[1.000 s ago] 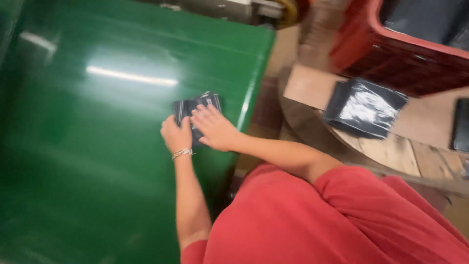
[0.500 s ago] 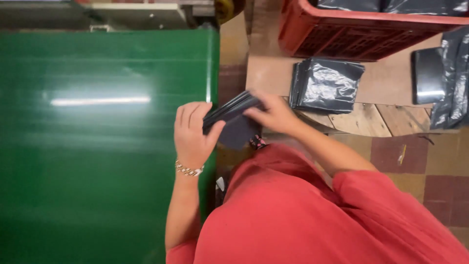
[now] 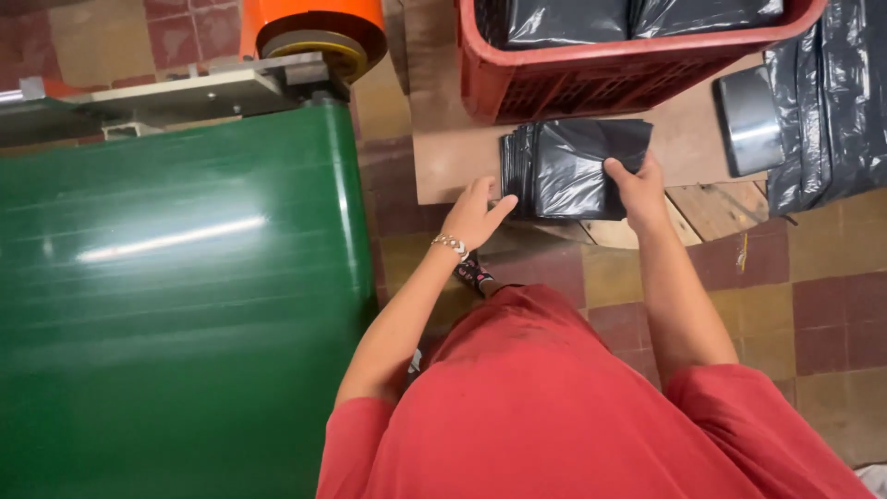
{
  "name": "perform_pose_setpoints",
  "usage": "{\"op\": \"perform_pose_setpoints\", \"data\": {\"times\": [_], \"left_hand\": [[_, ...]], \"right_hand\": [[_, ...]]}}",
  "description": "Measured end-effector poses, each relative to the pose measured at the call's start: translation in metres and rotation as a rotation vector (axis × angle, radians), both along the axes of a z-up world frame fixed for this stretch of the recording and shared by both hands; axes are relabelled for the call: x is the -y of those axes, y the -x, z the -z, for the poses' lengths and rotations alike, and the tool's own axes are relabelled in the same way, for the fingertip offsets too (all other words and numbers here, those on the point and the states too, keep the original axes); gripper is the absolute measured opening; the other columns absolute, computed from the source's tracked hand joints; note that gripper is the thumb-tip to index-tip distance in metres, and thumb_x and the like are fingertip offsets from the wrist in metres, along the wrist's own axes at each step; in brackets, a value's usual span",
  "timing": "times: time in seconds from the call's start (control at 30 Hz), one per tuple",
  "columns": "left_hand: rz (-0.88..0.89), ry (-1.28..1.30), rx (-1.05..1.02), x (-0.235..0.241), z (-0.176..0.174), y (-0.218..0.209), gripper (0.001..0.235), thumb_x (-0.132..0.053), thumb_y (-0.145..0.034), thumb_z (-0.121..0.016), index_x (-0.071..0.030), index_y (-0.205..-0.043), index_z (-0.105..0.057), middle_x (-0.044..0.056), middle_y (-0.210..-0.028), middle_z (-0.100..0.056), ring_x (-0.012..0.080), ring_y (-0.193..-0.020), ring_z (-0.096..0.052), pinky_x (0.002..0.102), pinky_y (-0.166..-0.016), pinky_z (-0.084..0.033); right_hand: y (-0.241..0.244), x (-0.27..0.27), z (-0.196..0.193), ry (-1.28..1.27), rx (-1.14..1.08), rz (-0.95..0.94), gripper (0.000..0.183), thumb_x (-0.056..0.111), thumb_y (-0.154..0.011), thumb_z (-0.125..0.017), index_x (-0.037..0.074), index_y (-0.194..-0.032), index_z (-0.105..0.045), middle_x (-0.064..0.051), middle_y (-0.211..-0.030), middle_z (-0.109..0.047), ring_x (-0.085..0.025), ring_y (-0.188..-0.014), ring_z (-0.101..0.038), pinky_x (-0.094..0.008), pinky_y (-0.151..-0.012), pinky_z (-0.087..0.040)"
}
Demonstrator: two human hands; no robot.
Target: Folding and stacking plastic bags as they come off a conveyor belt.
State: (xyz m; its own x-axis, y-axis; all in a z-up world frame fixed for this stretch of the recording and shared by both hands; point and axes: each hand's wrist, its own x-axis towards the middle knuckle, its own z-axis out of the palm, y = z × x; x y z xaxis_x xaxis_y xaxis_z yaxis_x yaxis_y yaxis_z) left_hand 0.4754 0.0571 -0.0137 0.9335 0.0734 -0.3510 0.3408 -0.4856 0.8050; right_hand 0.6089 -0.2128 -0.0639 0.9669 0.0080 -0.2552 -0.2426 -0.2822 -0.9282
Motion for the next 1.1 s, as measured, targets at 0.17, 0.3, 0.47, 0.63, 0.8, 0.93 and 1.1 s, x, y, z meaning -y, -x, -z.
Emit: {"op": "perform_pose_setpoints", "data": {"times": [0.17,0.3,0.47,0.63,0.8,0.93,1.1], "left_hand": [[-0.033,0.053,-0.189,0.015,0.011,-0.027,0.084,-0.072,-0.092,-0.050,0.000,-0.135,-0.047,0.021,-0.136,-0.052,0.0347,-0.129,-0.056,0.044,-0.111,-0.045],[-0.109,0.127,-0.261,0.021,-0.003,-0.042,0.092,-0.077,-0.087,-0.050,0.001,-0.134,-0.049,0.021,-0.135,-0.054,0.0335,-0.129,-0.056,0.043,-0.112,-0.045],[-0.205,0.197,-0.337,0.022,0.016,-0.059,0.099,-0.082,-0.079,-0.058,0.002,-0.132,-0.056,0.022,-0.132,-0.059,0.0341,-0.130,-0.055,0.043,-0.112,-0.044],[-0.245,0.210,-0.427,0.034,-0.012,-0.070,0.117,-0.089,-0.067,-0.059,0.000,-0.142,-0.050,0.022,-0.144,-0.052,0.0339,-0.135,-0.050,0.043,-0.114,-0.041],[-0.314,0.351,-0.398,0.041,-0.014,-0.065,0.107,-0.071,-0.071,-0.075,0.004,-0.141,-0.044,0.025,-0.145,-0.049,0.0349,-0.137,-0.047,0.044,-0.116,-0.039],[-0.394,0.506,-0.364,0.050,-0.038,-0.061,0.094,-0.052,-0.072,-0.085,0.001,-0.140,-0.047,0.023,-0.142,-0.053,0.0321,-0.137,-0.047,0.044,-0.114,-0.042],[-0.541,0.574,-0.357,0.039,-0.007,-0.017,0.084,-0.040,-0.072,-0.091,-0.004,-0.136,-0.051,0.020,-0.137,-0.055,0.0316,-0.133,-0.051,0.044,-0.106,-0.049]], "right_hand": [[-0.003,-0.005,-0.001,0.075,0.004,-0.050,0.027,0.018,-0.093,-0.077,0.011,-0.116,-0.063,-0.006,-0.099,-0.066,-0.016,-0.095,-0.061,-0.039,-0.083,-0.051],[0.002,-0.015,-0.017,0.216,0.089,-0.072,0.045,0.016,-0.092,-0.075,0.004,-0.129,-0.054,-0.022,-0.116,-0.062,-0.035,-0.115,-0.059,-0.049,-0.095,-0.048],[0.003,-0.020,0.002,0.295,0.052,0.029,0.062,0.021,-0.091,-0.078,0.002,-0.139,-0.043,-0.026,-0.125,-0.052,-0.042,-0.125,-0.052,-0.051,-0.104,-0.042],[-0.003,-0.018,0.024,0.314,-0.226,-0.008,0.054,0.047,-0.091,-0.070,0.016,-0.131,-0.051,-0.016,-0.124,-0.061,-0.032,-0.124,-0.057,-0.049,-0.100,-0.047],[0.007,-0.026,-0.003,0.224,-0.243,-0.037,0.057,0.044,-0.095,-0.066,0.009,-0.136,-0.049,-0.022,-0.129,-0.058,-0.037,-0.129,-0.051,-0.051,-0.105,-0.043],[0.019,-0.037,-0.018,0.187,-0.244,-0.103,0.060,0.040,-0.095,-0.064,0.006,-0.141,-0.047,-0.026,-0.134,-0.056,-0.039,-0.133,-0.048,-0.054,-0.108,-0.041],[0.051,-0.052,-0.018,0.187,-0.313,-0.169,0.061,0.042,-0.095,-0.065,0.005,-0.140,-0.048,-0.026,-0.134,-0.056,-0.039,-0.133,-0.049,-0.054,-0.108,-0.041]]}}
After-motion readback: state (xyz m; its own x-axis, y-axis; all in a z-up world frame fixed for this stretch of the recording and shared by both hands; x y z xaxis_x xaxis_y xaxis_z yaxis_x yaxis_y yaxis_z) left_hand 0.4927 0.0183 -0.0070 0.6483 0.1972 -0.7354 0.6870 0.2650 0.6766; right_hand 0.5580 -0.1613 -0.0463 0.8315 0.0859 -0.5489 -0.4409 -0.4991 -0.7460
